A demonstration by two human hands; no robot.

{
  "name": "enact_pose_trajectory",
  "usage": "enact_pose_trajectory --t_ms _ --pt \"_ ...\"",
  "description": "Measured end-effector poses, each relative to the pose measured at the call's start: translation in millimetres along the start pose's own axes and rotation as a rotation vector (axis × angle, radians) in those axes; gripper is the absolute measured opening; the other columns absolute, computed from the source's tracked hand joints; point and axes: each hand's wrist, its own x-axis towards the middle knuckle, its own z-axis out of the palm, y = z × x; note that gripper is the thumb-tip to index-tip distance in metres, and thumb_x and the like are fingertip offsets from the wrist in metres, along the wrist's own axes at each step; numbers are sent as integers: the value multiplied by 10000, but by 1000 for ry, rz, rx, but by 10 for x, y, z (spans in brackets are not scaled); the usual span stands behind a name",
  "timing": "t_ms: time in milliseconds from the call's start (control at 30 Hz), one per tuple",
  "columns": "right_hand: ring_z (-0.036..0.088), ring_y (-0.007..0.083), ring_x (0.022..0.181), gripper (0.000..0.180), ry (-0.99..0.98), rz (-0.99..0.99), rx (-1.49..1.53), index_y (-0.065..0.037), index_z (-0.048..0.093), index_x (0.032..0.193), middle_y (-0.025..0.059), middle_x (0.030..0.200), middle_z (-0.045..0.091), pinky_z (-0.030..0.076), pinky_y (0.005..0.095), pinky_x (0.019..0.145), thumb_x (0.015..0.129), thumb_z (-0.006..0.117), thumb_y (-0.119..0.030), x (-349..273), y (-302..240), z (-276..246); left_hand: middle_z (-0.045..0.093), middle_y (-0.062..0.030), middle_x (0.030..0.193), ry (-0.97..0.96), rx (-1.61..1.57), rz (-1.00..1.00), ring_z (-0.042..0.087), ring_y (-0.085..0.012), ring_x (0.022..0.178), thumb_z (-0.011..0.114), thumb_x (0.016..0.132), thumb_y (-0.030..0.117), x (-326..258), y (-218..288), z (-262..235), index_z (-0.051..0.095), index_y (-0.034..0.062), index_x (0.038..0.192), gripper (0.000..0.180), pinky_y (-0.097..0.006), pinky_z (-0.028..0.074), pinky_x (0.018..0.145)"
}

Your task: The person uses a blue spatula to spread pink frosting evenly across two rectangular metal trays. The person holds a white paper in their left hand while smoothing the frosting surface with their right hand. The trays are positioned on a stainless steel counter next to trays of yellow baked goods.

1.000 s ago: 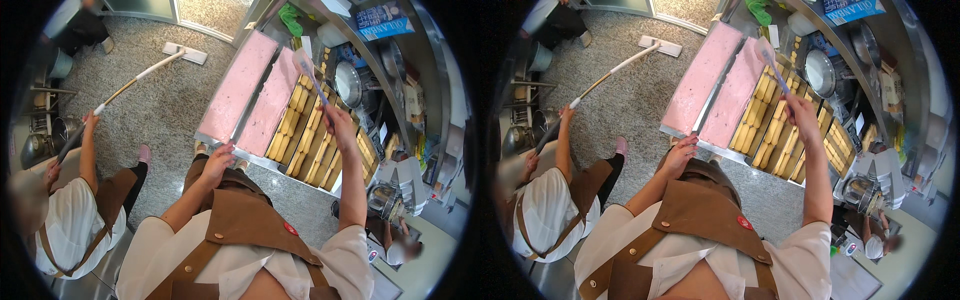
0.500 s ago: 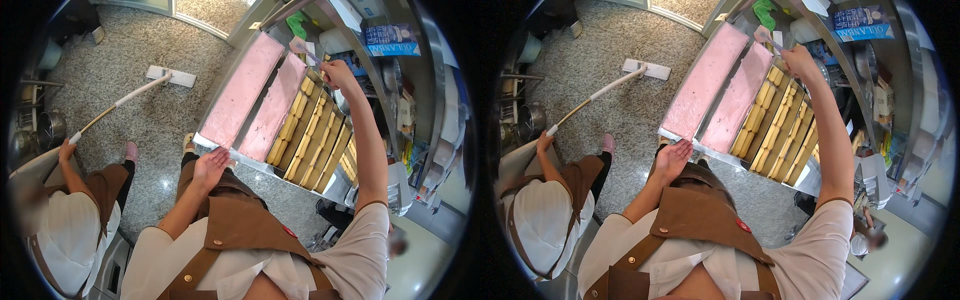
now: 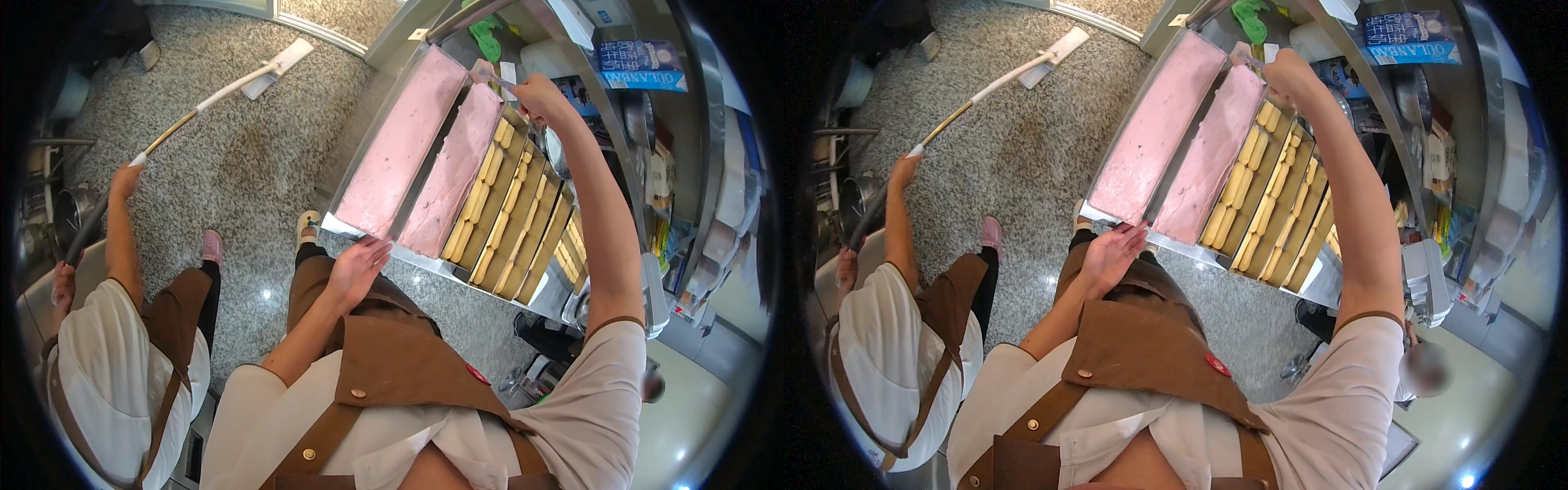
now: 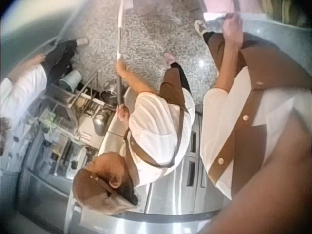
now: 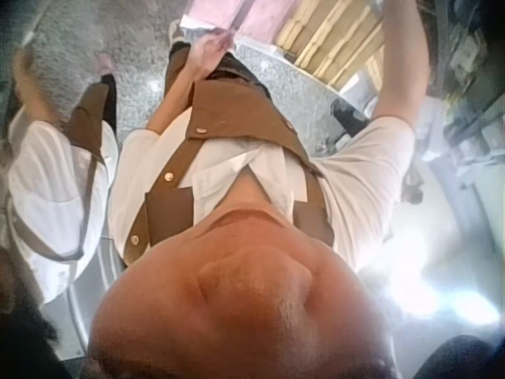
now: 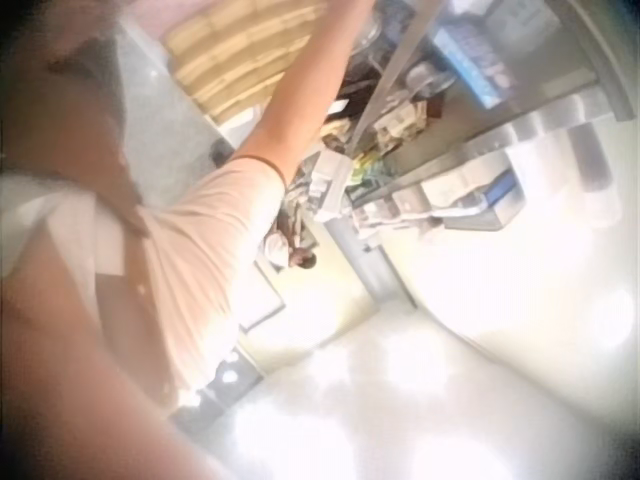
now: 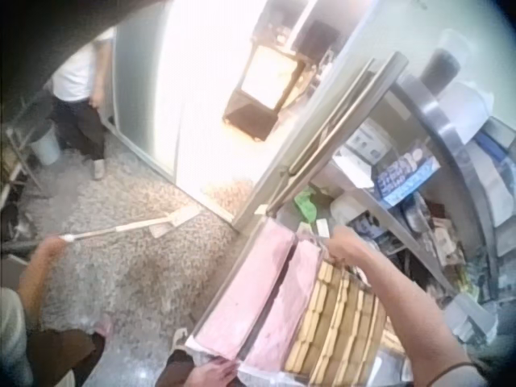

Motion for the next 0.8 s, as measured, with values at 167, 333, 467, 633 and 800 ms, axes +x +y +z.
enact_pose_trajectory --t_ms 167,333,467,633,800 --pt "492 206 435 196 -90 53 -80 80 564 688 142 593 581 375 351 399 762 535 -99 -65 -93 -12 510 -185 1302 -31 29 -7 500 -248 1151 493 860 91 -25 17 42 493 27 1046 197 -360 372 1023" --pt "424 178 412 201 -210 105 -14 116 531 735 159 654 578 312 337 368 795 516 -76 -289 -246 -60 473 -209 1330 -23 0 -18 489 -271 1156 454 840 78 -39 46 92 463 -30 1079 262 -366 395 1017" --pt "423 166 420 210 -281 162 -30 124 527 757 167 692 585 306 327 363 815 502 -76 -382 -233 -74 489 -197 1316 -49 8 -36 487 -254 1158 460 845 80 -59 66 118 481 -21 1054 233 -358 394 1009" --pt "431 157 423 269 -343 129 -24 103 543 744 148 635 574 340 316 369 845 540 -147 -694 -265 -84 530 -175 1285 -68 29 -55 505 -220 1138 475 851 85 -46 87 105 519 1 1004 180 -339 396 993" --pt "413 121 399 300 -411 79 -28 13 559 760 69 557 542 317 286 360 904 559 -251 -1033 -84 -39 522 -176 1294 -51 29 -73 503 -225 1129 469 851 88 -1 90 80 523 -3 968 157 -341 399 991"
